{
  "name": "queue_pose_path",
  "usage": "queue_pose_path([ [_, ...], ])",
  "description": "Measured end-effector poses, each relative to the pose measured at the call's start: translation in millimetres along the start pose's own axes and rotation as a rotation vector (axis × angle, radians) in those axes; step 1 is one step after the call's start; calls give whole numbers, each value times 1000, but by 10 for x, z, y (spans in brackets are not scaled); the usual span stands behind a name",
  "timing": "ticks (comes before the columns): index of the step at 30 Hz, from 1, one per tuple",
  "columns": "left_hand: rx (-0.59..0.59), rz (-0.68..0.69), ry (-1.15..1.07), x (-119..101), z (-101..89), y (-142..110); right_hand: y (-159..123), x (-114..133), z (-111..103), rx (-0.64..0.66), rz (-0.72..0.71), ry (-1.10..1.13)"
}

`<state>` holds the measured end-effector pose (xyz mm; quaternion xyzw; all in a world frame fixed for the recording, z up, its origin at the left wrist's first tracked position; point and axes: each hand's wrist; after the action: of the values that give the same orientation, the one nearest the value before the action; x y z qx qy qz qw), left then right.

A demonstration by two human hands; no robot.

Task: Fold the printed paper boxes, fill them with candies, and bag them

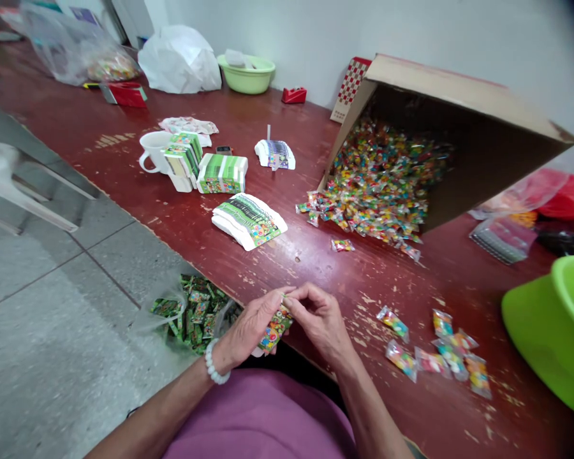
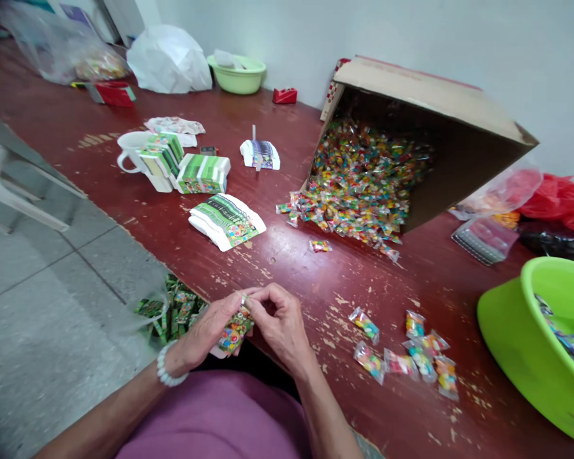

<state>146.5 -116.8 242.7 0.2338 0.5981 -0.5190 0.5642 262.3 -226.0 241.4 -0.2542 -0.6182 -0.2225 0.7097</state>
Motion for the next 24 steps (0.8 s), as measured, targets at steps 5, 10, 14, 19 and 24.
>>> queue_pose_path([
  [5, 16, -57, -33, 19, -25, 16, -10, 8, -24, 93, 123, 205],
  [10, 23, -88, -27, 28, -19, 33, -11, -75, -25, 47, 199, 345],
  [14, 30, -78, -34, 53, -30, 46, -13, -82, -33, 78, 194, 377],
  [19, 66, -93, -17, 72, -53, 46, 16, -99, -76, 90, 207, 395],
  [24, 73, -43, -64, 40, -36, 41, 27, -109, -78, 137, 290, 443],
])
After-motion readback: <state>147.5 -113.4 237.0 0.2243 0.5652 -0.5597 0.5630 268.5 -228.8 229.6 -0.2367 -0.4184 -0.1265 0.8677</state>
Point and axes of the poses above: each hand's wrist, its own y-axis towards the middle knuckle, its own z-axis out of the palm, x = y × z, and after that the axes turned 3 degrees about -x, right-handed
